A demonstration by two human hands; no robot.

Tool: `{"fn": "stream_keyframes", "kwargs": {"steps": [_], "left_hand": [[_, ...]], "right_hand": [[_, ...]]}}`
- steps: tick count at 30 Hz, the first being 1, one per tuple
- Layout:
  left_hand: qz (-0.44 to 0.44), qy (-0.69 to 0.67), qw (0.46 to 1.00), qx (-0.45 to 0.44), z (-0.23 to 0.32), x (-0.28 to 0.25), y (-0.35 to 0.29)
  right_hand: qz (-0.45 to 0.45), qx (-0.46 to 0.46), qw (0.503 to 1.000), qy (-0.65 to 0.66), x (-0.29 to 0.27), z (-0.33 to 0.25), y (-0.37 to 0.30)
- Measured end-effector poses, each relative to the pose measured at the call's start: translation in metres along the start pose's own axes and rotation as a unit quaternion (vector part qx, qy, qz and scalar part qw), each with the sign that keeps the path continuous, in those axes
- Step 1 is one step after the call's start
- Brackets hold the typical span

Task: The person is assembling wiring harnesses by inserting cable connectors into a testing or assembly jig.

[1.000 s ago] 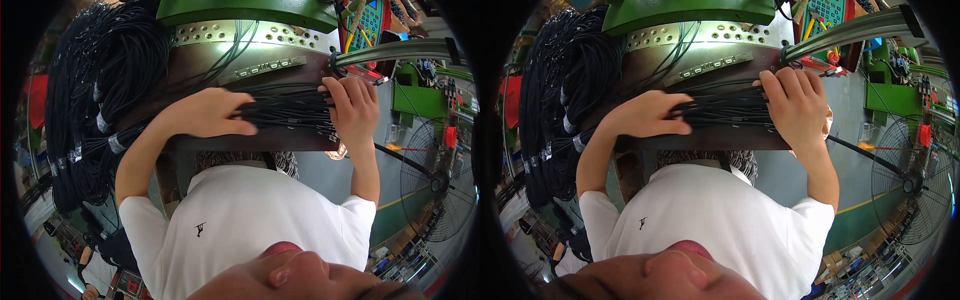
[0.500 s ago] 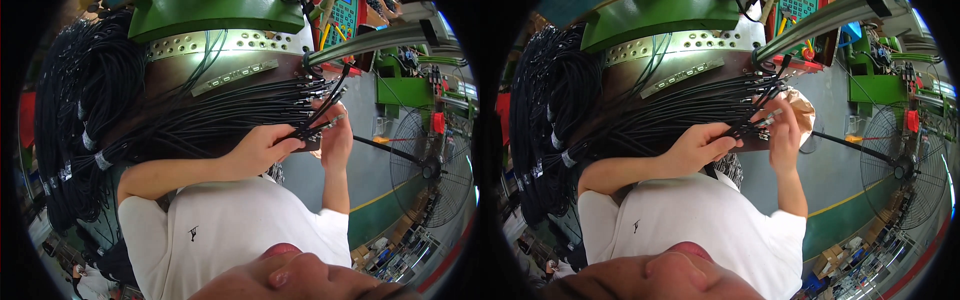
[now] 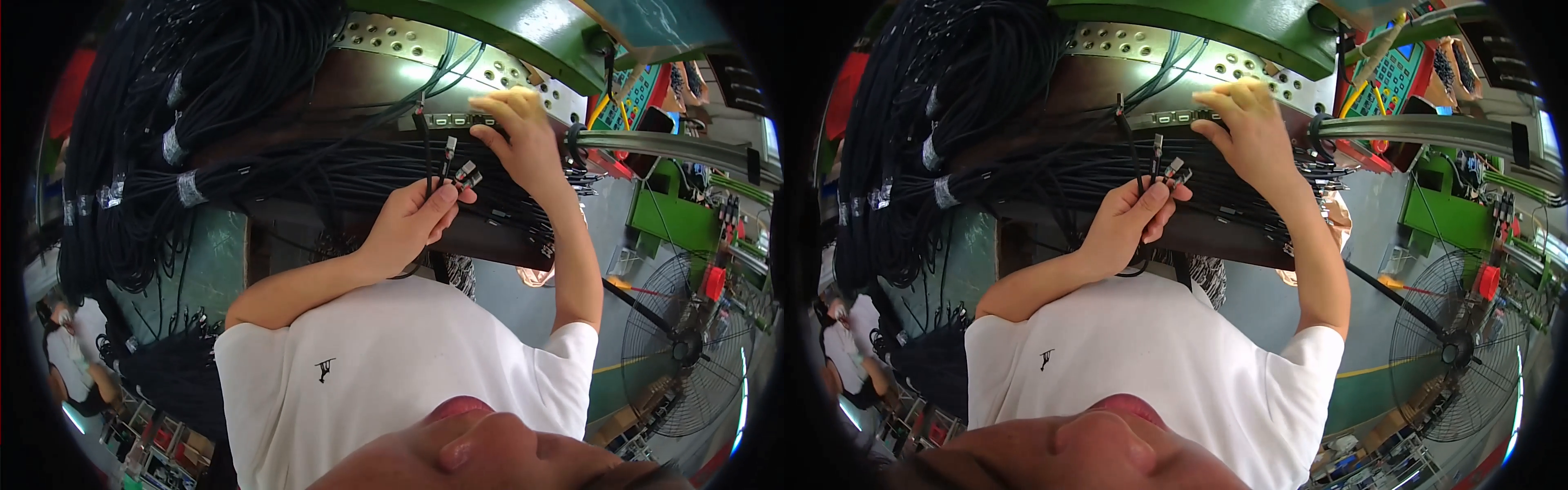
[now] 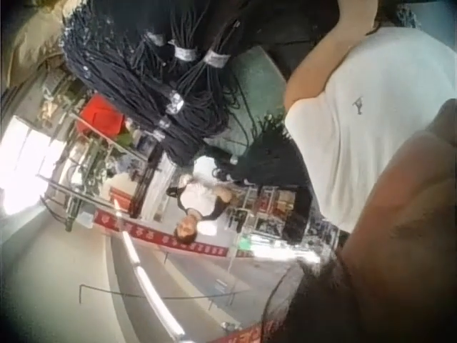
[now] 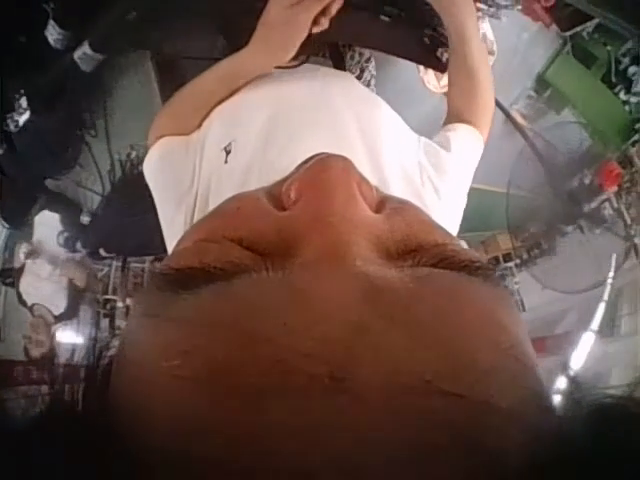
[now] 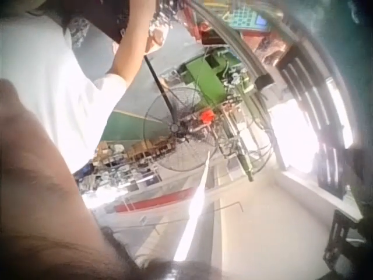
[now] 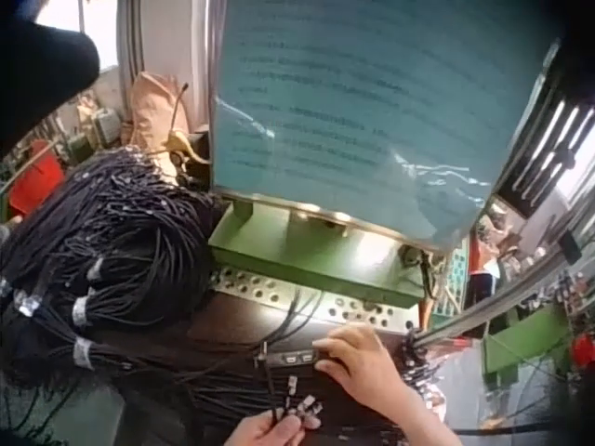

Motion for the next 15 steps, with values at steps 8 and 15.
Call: {"fn": "stream_keyframes", "kwargs": {"steps": [8,15], "left_hand": [[0.015,-0.060,0.998,0.011,0.000,-0.011,0.005],[0.069,0.144,0.968,0.195,0.034,-0.028,-0.008]], "right_hand": [[0.026,-0.054,0.998,0.017,-0.008,-0.040,-0.029],[0.055,-0.030,0.998,0.015,0.001,-0.037,-0.020]]}}
Point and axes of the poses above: each hand's wrist, its own y-axis towards the middle knuckle, its own x-axis out of the palm, z = x × y, the point moved 8 cm from there along y, towards the middle knuckle, and after that the axes turned 5 degrees about x, right-handed, at the moved point
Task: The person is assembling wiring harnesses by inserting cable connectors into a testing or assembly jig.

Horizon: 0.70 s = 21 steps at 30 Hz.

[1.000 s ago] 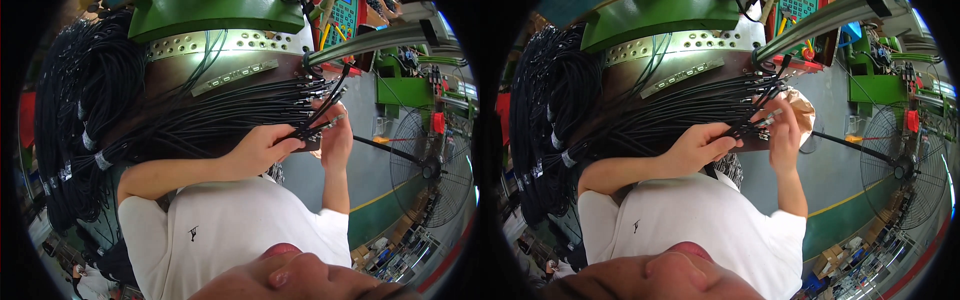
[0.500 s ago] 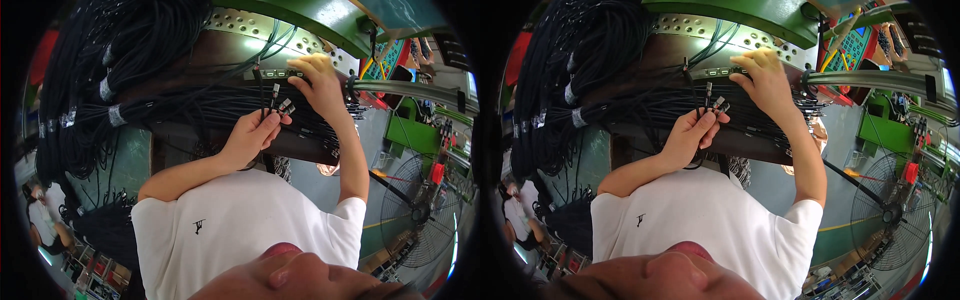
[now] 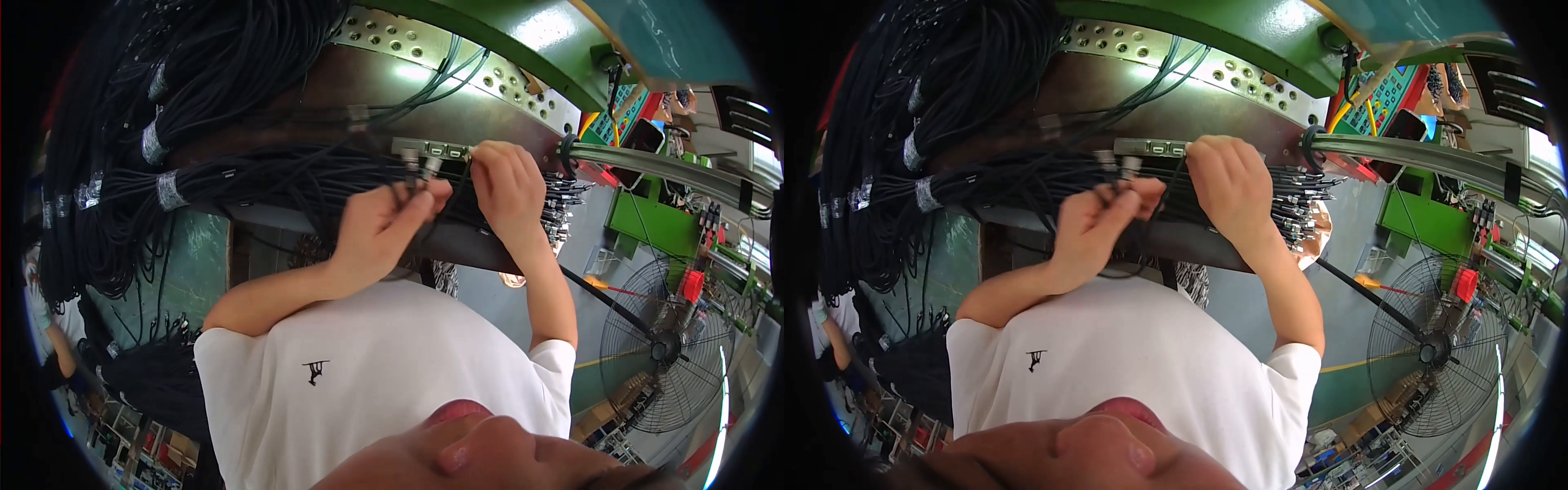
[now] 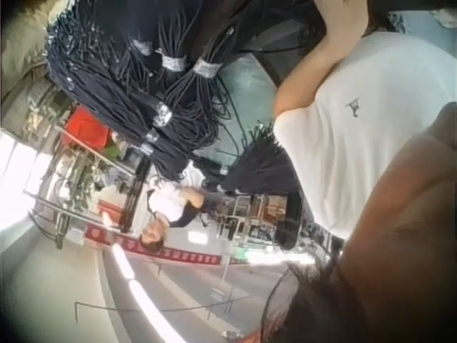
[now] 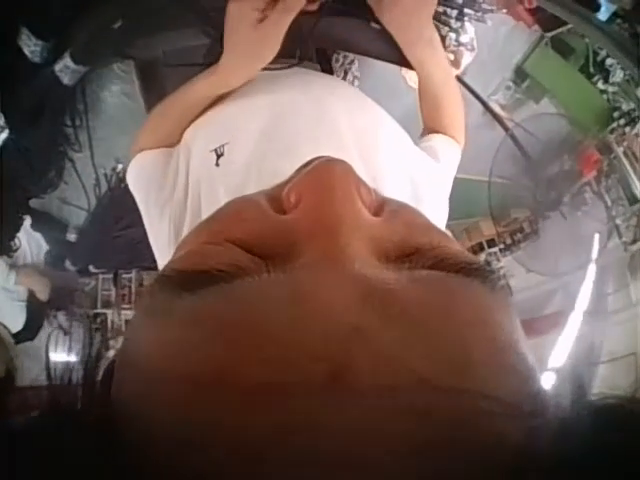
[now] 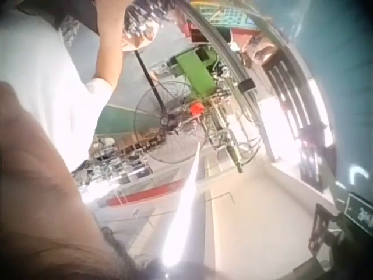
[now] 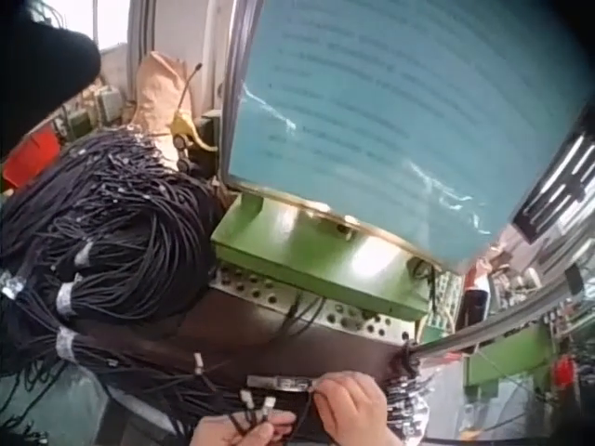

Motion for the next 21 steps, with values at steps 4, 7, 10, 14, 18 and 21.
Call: {"fn": "stream_keyframes", "kwargs": {"steps": [4,7,10,14,18,21], "left_hand": [[-0.034,-0.246,0.963,-0.101,0.021,-0.002,-0.002],[-0.047,-0.194,0.958,-0.206,0.000,0.010,-0.004],[-0.073,-0.223,0.945,-0.227,-0.014,0.017,-0.001],[-0.080,-0.226,0.948,-0.212,-0.016,0.018,0.004],[-0.118,-0.181,0.950,-0.224,-0.012,0.026,-0.004],[-0.007,-0.157,0.980,-0.125,-0.003,0.001,0.002]], "right_hand": [[-0.045,0.149,0.971,0.182,0.029,0.007,-0.001],[-0.052,0.154,0.970,0.180,0.030,0.007,0.000],[-0.051,0.118,0.982,0.139,0.027,0.002,0.004],[0.035,0.001,0.999,-0.006,-0.006,-0.022,0.002],[-0.003,0.013,0.999,0.049,-0.002,-0.017,-0.004],[-0.012,0.131,0.983,0.127,0.010,0.019,-0.003]]}}
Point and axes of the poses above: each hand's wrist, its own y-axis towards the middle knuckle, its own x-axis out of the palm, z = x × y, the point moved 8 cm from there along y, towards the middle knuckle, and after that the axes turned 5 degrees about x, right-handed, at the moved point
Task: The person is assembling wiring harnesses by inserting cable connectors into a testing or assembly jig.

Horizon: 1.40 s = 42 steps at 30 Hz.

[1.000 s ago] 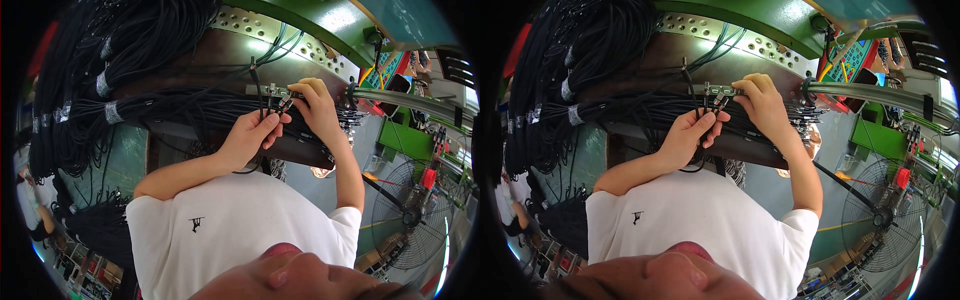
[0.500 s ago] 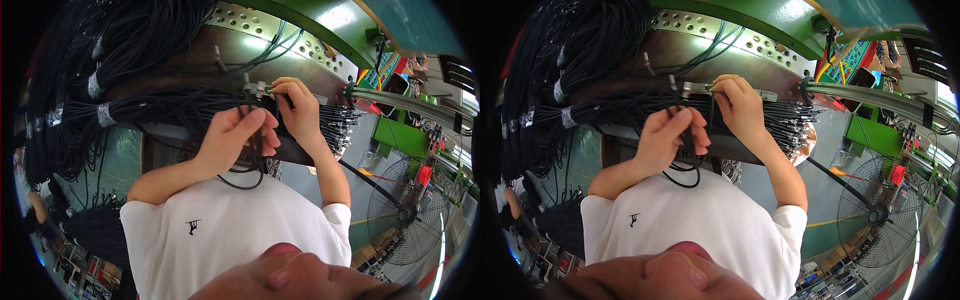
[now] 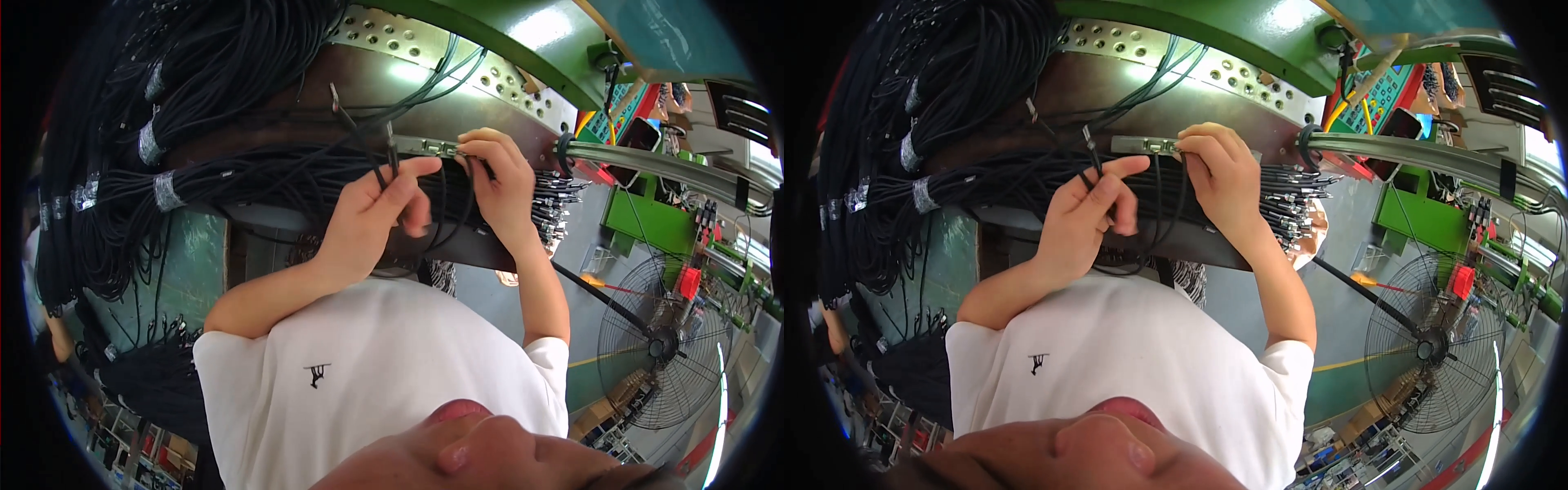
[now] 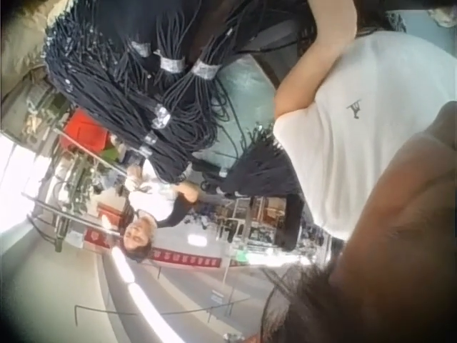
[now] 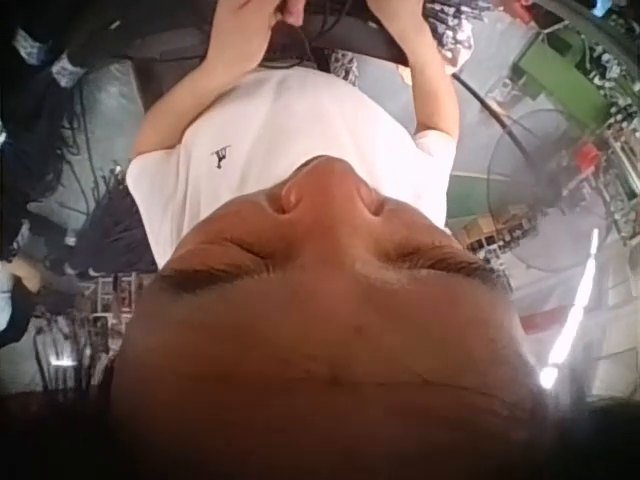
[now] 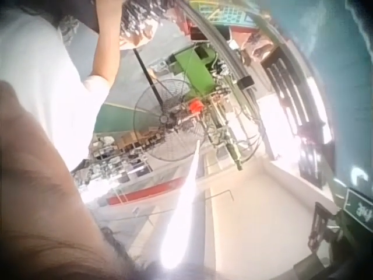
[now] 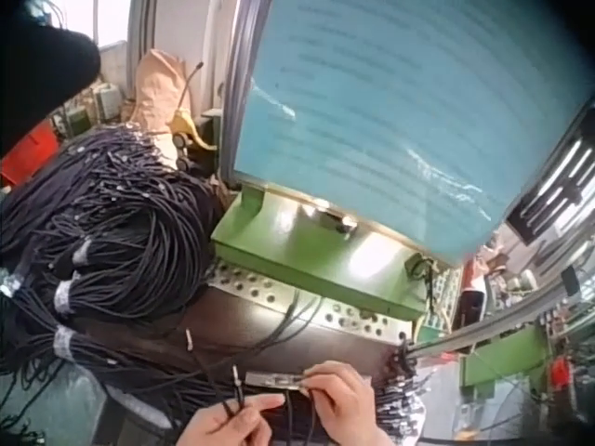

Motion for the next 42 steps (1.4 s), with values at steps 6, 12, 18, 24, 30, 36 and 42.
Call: {"fn": "stream_keyframes", "kwargs": {"steps": [6,12,18,24,30,36,42], "left_hand": [[-0.028,-0.131,0.988,-0.078,-0.010,0.016,-0.002],[-0.045,-0.175,0.977,-0.115,-0.022,0.022,-0.001],[-0.123,-0.013,0.989,-0.084,-0.014,0.037,-0.011],[-0.047,-0.100,0.993,0.045,0.031,0.028,0.017],[-0.069,-0.077,0.990,-0.100,-0.006,0.036,0.015],[-0.046,-0.084,0.993,-0.073,-0.006,0.037,0.016],[-0.073,-0.119,0.982,-0.129,-0.015,0.042,0.012]], "right_hand": [[-0.037,0.031,0.999,0.007,0.008,0.003,-0.002],[0.031,-0.117,0.984,-0.134,-0.014,-0.030,-0.005],[0.060,-0.153,0.981,-0.104,-0.031,-0.026,-0.009],[-0.013,0.012,1.000,-0.017,-0.024,0.012,-0.015],[-0.093,-0.005,0.994,-0.052,-0.023,0.002,0.003],[-0.160,0.015,0.985,-0.057,-0.019,0.002,0.012],[-0.150,-0.005,0.983,-0.109,-0.015,-0.003,0.007]]}}
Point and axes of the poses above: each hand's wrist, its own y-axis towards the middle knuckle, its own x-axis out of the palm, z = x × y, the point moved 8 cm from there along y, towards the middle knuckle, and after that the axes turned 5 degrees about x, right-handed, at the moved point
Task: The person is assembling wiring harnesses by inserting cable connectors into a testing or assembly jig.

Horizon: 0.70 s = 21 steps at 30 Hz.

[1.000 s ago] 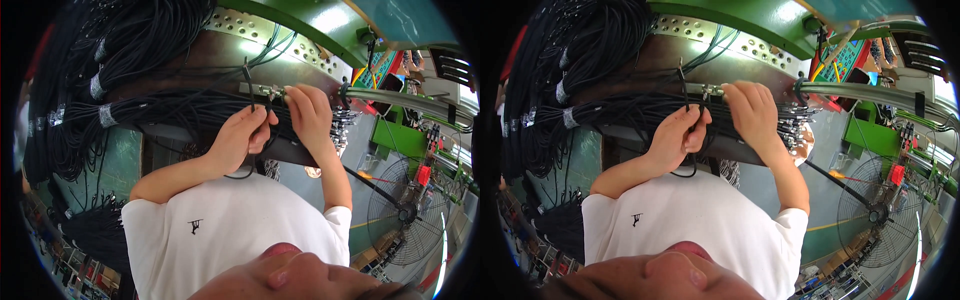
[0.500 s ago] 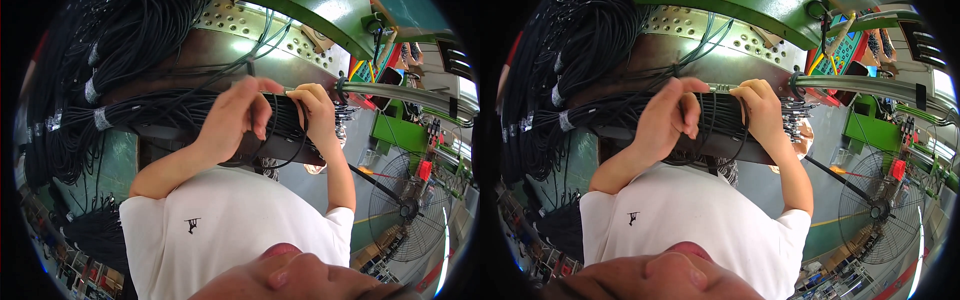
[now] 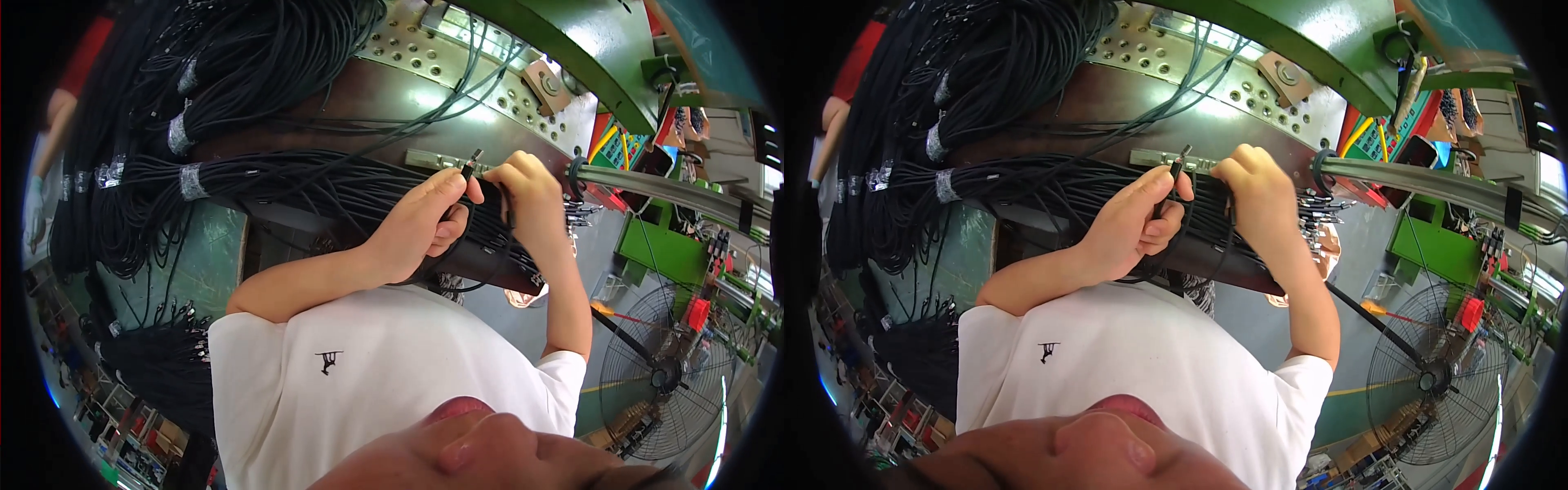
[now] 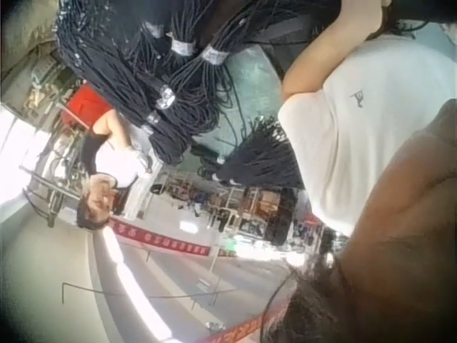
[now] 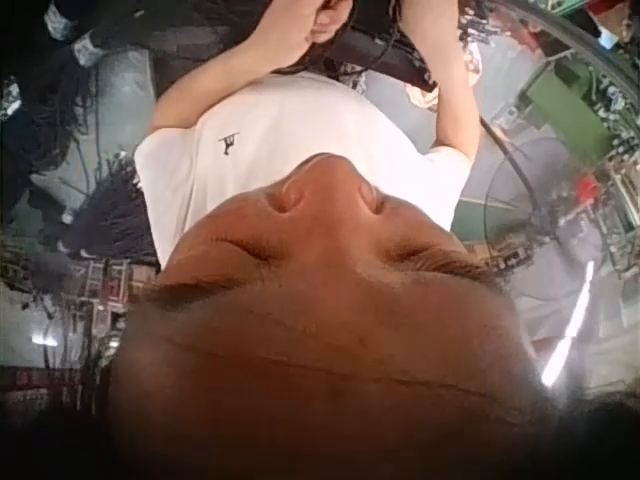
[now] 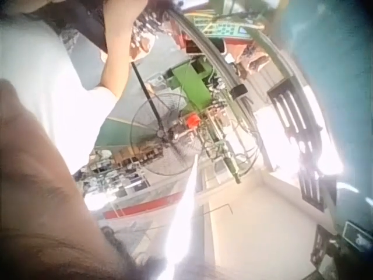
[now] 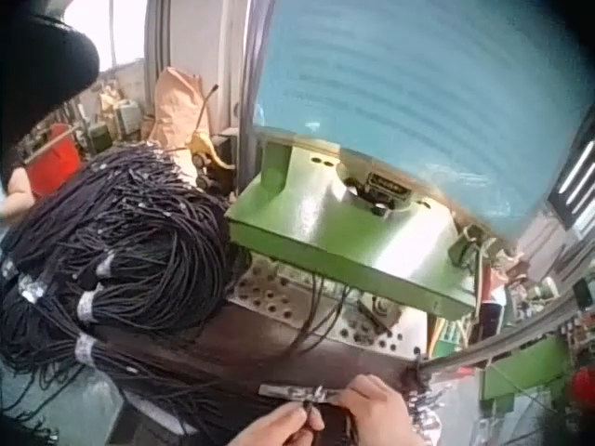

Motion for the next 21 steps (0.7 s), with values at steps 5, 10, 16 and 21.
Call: {"fn": "stream_keyframes", "kwargs": {"steps": [5,10,16,21], "left_hand": [[0.002,0.023,0.999,-0.024,0.002,0.000,0.004],[-0.050,0.094,0.991,-0.078,-0.003,0.022,0.004],[0.020,0.737,0.528,0.421,0.049,0.060,-0.007],[-0.036,0.672,0.642,0.367,0.043,0.050,0.007]], "right_hand": [[0.145,-0.105,0.983,-0.027,-0.018,-0.007,-0.018],[0.176,-0.202,0.954,-0.135,-0.036,-0.043,-0.023],[0.241,-0.187,0.921,-0.242,-0.047,-0.052,-0.043],[0.241,-0.171,0.924,-0.241,-0.049,-0.045,-0.044]]}}
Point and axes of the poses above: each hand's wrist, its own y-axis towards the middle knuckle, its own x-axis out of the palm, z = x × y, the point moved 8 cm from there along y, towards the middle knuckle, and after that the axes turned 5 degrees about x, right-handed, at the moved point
